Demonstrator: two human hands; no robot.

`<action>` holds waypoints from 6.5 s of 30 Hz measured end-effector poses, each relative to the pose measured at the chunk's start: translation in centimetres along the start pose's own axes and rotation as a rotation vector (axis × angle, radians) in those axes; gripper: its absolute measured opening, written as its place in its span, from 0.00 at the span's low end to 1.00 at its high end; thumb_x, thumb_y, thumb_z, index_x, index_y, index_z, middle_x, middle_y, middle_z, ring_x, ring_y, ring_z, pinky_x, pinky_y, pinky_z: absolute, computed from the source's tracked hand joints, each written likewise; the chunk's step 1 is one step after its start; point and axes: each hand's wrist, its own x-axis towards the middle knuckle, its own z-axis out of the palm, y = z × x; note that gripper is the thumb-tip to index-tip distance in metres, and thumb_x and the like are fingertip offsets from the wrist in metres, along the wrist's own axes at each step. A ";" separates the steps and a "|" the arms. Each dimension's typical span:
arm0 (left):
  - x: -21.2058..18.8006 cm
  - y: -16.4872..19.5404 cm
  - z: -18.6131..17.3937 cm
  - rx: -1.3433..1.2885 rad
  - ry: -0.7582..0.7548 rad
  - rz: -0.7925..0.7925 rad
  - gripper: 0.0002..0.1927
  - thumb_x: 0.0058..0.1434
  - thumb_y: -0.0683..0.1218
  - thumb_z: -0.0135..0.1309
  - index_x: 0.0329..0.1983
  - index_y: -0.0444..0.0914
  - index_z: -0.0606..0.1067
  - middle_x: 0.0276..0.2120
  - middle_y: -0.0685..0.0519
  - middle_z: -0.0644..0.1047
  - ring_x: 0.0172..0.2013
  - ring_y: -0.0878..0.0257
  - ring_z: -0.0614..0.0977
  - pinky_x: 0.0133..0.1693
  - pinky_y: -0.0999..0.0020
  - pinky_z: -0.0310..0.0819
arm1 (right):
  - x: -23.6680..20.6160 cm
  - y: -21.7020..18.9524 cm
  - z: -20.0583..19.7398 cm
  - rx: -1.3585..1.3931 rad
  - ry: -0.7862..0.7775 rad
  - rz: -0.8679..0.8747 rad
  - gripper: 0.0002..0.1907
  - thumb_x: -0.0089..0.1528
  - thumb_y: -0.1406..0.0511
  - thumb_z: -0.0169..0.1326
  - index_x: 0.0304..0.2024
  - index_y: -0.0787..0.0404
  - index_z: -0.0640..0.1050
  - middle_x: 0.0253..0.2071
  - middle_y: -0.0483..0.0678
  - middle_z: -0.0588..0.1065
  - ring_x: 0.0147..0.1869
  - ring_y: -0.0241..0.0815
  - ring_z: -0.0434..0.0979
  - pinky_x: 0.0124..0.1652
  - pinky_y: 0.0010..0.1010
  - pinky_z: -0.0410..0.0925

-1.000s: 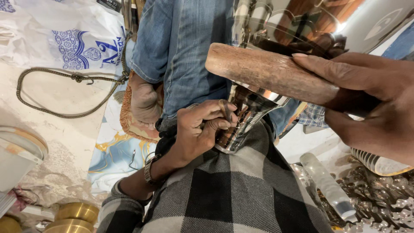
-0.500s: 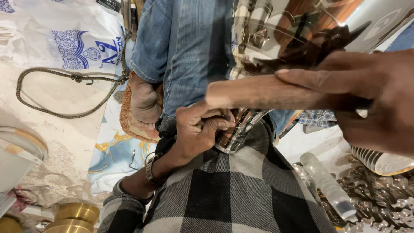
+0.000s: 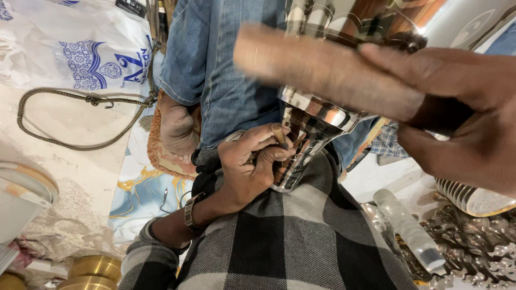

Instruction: The person sits on the floor holding a brass vessel between the legs and repeatedly strikes its surface with a wooden mallet, rotating the vessel with the other hand to work different areas of the metal. The hammering and repositioning continue throughout the clip.

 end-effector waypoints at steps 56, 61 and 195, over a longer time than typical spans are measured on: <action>9.1 -0.2 4.5 0.436 -1.649 0.498 0.19 0.59 0.38 0.59 0.54 0.45 0.80 0.20 0.57 0.77 0.17 0.70 0.74 0.15 0.74 0.64 | -14.1 6.1 33.2 0.483 1.188 0.161 0.14 0.63 0.67 0.67 0.44 0.66 0.75 0.40 0.52 0.79 0.39 0.38 0.81 0.42 0.27 0.76; 9.2 -0.4 5.0 0.438 -1.735 0.476 0.15 0.59 0.42 0.62 0.50 0.43 0.80 0.26 0.60 0.77 0.23 0.69 0.76 0.21 0.72 0.68 | -14.0 5.3 32.9 0.406 1.047 0.181 0.07 0.69 0.74 0.63 0.46 0.68 0.77 0.38 0.54 0.80 0.38 0.41 0.80 0.39 0.28 0.73; 12.4 2.7 4.3 0.734 -1.383 0.670 0.25 0.58 0.30 0.54 0.58 0.39 0.75 0.14 0.55 0.71 0.11 0.69 0.72 0.09 0.79 0.63 | -9.6 7.7 28.3 0.497 1.225 0.125 0.10 0.64 0.72 0.66 0.40 0.62 0.76 0.38 0.48 0.79 0.40 0.36 0.80 0.39 0.25 0.75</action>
